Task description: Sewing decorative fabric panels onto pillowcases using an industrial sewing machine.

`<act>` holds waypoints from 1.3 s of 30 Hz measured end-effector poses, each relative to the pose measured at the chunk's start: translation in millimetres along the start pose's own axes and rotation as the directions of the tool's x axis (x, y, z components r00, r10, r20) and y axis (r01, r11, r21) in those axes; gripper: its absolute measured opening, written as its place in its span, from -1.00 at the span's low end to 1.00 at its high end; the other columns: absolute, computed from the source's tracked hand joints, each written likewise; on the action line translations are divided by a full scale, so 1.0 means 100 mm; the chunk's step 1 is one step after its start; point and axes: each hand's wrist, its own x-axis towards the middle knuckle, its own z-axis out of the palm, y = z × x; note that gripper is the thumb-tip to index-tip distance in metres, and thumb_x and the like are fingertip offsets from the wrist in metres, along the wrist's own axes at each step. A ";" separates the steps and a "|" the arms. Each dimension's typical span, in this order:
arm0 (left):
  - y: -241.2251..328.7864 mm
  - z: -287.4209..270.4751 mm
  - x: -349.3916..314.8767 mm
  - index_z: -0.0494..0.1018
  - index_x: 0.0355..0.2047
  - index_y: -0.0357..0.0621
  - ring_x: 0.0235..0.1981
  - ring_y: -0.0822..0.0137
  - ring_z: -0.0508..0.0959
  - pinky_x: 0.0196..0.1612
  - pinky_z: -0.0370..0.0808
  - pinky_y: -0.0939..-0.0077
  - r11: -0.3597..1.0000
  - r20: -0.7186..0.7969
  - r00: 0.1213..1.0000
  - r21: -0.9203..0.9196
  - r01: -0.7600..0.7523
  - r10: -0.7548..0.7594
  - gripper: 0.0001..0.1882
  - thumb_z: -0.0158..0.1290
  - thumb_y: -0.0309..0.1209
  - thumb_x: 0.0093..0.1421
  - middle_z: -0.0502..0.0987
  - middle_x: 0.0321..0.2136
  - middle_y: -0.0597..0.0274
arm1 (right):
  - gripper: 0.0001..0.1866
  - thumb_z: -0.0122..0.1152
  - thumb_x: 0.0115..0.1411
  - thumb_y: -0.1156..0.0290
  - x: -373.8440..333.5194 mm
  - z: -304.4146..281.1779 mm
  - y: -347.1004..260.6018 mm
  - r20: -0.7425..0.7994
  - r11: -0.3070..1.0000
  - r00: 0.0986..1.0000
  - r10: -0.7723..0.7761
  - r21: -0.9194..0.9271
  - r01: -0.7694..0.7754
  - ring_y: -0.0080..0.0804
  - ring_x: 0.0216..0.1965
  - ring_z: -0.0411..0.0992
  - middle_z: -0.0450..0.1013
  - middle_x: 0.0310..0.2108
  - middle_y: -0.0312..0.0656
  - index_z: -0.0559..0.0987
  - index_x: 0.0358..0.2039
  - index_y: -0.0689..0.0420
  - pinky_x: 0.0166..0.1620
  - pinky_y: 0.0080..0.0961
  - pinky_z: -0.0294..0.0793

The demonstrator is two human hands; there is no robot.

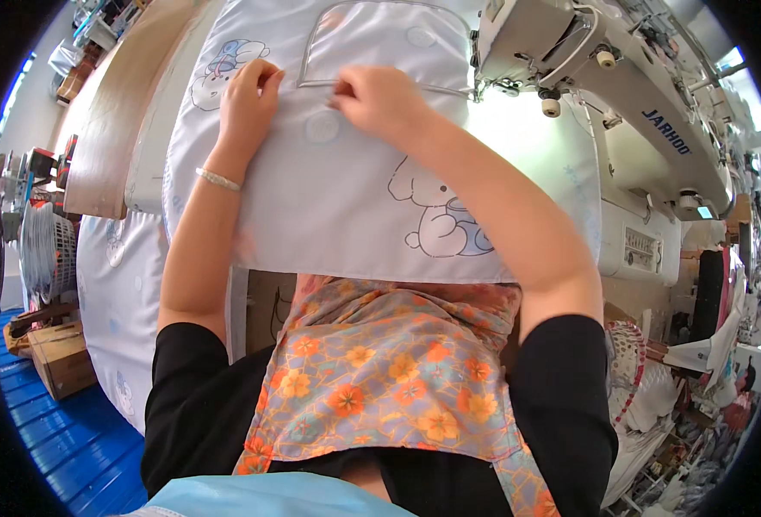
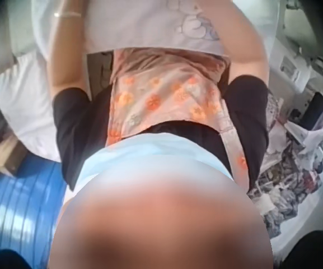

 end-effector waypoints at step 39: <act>0.73 1.24 0.38 0.39 0.03 -0.18 0.15 0.08 0.35 0.20 0.22 -0.01 0.871 0.392 0.892 0.330 -0.364 0.224 -0.60 -0.11 -0.38 0.18 0.35 0.10 -0.01 | -0.76 0.02 0.33 0.36 -1.52 -1.14 1.56 -0.411 0.908 0.889 0.201 -0.262 -0.326 -0.19 -0.24 0.49 0.53 -0.27 -0.07 0.59 -0.11 0.15 -0.13 -0.37 0.43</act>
